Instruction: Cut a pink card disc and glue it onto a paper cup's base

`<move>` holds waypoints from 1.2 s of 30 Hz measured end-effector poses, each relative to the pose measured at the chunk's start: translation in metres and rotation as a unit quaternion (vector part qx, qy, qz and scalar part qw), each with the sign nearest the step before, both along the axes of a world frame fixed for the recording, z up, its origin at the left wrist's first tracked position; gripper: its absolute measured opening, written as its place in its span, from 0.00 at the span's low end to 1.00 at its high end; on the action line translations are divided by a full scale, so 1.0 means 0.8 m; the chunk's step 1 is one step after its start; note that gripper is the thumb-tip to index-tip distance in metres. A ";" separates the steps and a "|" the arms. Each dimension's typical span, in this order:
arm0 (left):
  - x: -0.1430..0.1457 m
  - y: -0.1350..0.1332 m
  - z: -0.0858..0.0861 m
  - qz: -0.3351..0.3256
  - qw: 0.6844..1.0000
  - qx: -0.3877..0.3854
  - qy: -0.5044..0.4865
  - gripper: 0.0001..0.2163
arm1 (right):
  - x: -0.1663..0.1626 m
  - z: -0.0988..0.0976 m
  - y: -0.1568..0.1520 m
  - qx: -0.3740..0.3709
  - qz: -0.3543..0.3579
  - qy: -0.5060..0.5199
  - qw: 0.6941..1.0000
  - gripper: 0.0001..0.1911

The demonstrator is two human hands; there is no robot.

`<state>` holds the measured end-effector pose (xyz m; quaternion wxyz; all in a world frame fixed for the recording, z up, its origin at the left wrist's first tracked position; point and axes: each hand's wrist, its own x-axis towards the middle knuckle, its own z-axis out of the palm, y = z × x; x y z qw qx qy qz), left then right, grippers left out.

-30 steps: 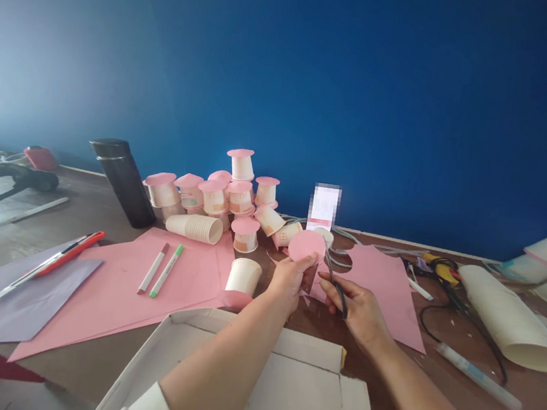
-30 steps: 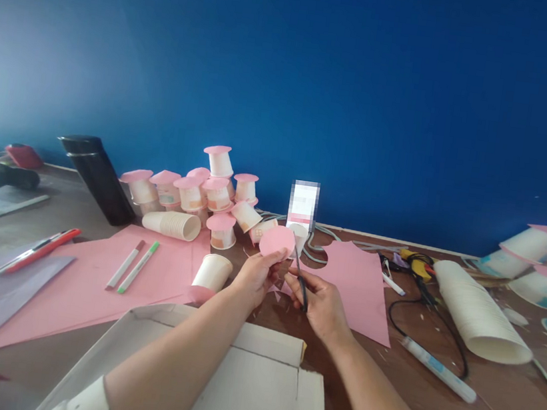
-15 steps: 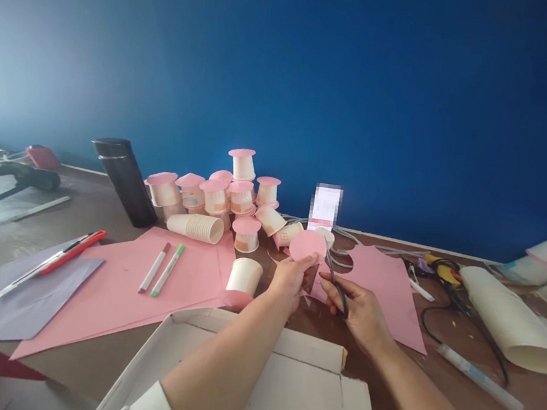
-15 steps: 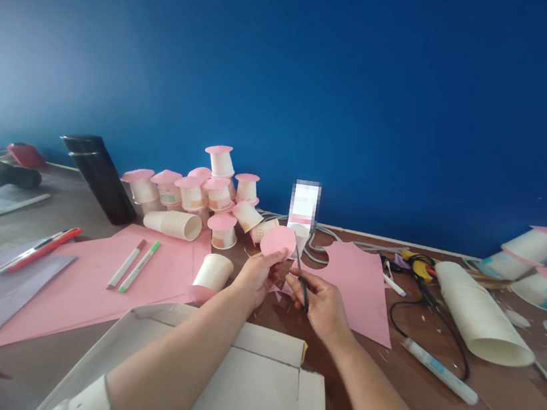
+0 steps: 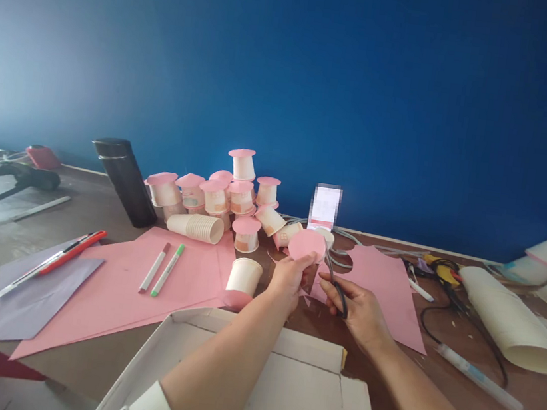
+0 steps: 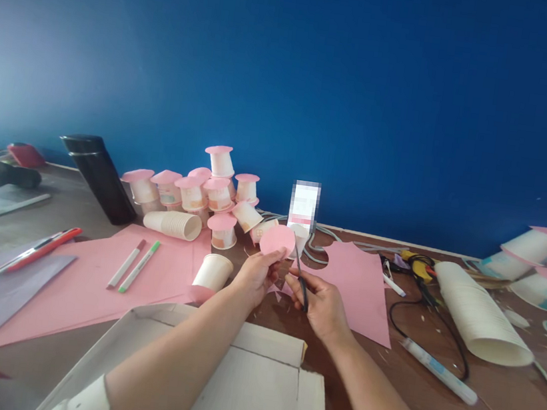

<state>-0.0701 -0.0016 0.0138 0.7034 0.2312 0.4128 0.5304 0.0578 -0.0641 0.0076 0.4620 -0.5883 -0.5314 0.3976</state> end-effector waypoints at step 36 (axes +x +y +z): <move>0.003 -0.004 0.000 -0.012 1.000 0.023 0.007 0.16 | 0.001 0.002 0.000 -0.010 0.011 0.020 1.000 0.29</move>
